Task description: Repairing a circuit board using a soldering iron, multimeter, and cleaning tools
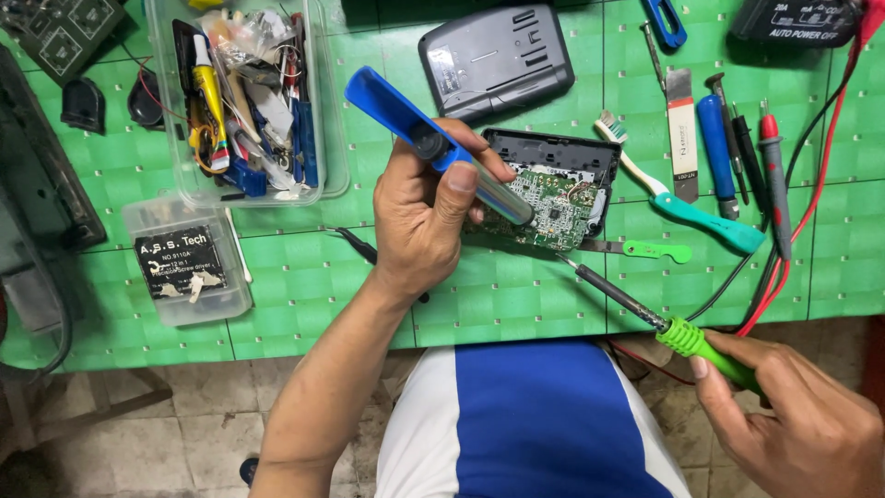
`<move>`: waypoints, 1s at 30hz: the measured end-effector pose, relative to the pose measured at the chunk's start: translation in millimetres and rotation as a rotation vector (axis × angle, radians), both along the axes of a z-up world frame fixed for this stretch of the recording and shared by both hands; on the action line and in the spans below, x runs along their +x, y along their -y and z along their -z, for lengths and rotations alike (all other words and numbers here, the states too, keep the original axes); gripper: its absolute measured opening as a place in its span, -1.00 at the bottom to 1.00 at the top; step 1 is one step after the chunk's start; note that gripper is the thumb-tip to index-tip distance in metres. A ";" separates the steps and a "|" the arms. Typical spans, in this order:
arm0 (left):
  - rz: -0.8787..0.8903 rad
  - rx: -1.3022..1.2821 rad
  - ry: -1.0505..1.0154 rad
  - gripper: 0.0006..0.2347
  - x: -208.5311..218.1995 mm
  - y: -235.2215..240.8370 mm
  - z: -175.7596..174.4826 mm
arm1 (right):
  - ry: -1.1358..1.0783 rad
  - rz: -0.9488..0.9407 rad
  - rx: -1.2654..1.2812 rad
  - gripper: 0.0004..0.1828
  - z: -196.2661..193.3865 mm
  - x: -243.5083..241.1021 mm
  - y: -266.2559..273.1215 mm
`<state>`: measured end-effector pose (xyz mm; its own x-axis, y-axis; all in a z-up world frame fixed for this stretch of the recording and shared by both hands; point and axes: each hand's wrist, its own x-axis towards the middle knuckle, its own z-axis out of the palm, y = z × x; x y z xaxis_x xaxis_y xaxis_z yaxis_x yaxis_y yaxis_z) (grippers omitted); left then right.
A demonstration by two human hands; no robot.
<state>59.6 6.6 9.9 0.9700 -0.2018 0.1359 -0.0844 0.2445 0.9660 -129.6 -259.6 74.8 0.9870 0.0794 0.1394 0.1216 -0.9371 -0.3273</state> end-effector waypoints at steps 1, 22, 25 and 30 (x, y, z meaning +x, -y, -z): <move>-0.001 0.000 0.000 -0.70 0.0 0.0 0.1 | 0.000 -0.001 0.000 -0.89 0.7 -0.3 0.1; 0.005 -0.028 -0.015 -0.70 -0.9 0.0 0.6 | -0.032 0.023 0.035 -0.93 1.4 2.0 -1.6; 0.008 -0.027 -0.024 -0.70 -0.9 -0.3 0.1 | -0.027 0.021 0.031 -0.93 2.9 1.1 -0.2; 0.012 -0.028 -0.013 -0.70 -0.6 -0.4 0.0 | -0.035 0.022 0.028 -0.93 0.0 2.4 -1.7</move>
